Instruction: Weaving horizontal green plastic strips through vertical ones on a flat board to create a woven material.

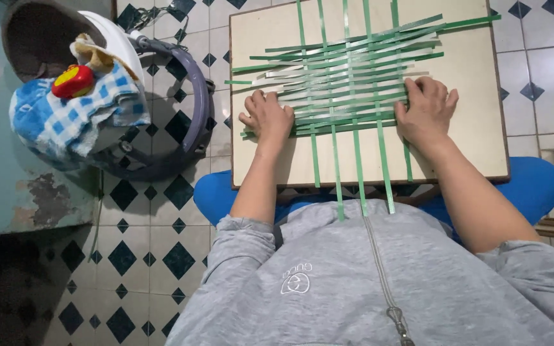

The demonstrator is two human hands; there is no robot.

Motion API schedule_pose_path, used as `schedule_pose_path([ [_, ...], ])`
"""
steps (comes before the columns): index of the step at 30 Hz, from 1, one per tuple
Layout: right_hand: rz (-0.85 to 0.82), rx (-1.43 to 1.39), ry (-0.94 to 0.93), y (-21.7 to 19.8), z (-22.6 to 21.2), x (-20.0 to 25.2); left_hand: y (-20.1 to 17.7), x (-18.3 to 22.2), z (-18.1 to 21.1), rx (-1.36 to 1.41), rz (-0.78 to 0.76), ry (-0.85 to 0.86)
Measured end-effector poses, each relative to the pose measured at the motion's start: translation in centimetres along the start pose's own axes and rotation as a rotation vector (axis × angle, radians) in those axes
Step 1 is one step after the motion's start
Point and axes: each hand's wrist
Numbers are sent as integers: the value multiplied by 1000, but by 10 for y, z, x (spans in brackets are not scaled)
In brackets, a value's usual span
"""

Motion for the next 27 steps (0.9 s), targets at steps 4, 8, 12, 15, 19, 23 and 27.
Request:
schedule_pose_path([
  [4, -28, 3, -5, -4, -3, 0, -5, -2, 9, 73, -30, -68],
  [8, -72, -5, 15, -6, -3, 0, -4, -9, 10, 196, -67, -150],
  [12, -69, 26, 5, -7, -3, 0, 8, -18, 1, 248, -106, -164],
  [15, -67, -11, 14, -8, -5, 0, -11, -6, 7, 351, -106, -149],
  [19, -40, -20, -11, -9, -5, 1, -12, -6, 7, 361, -114, -163],
  [23, -50, 7, -3, -11, -7, 0, -20, -4, 10, 356, -147, -161],
  [27, -98, -38, 27, -17, -11, -1, -25, 0, 13, 302, -122, -120],
])
Point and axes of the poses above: each hand's wrist, its own x-axis away from the middle knuckle, its own y-axis out of the palm, z = x × y, and after that the axes turned 4 degrees about y, right-handed
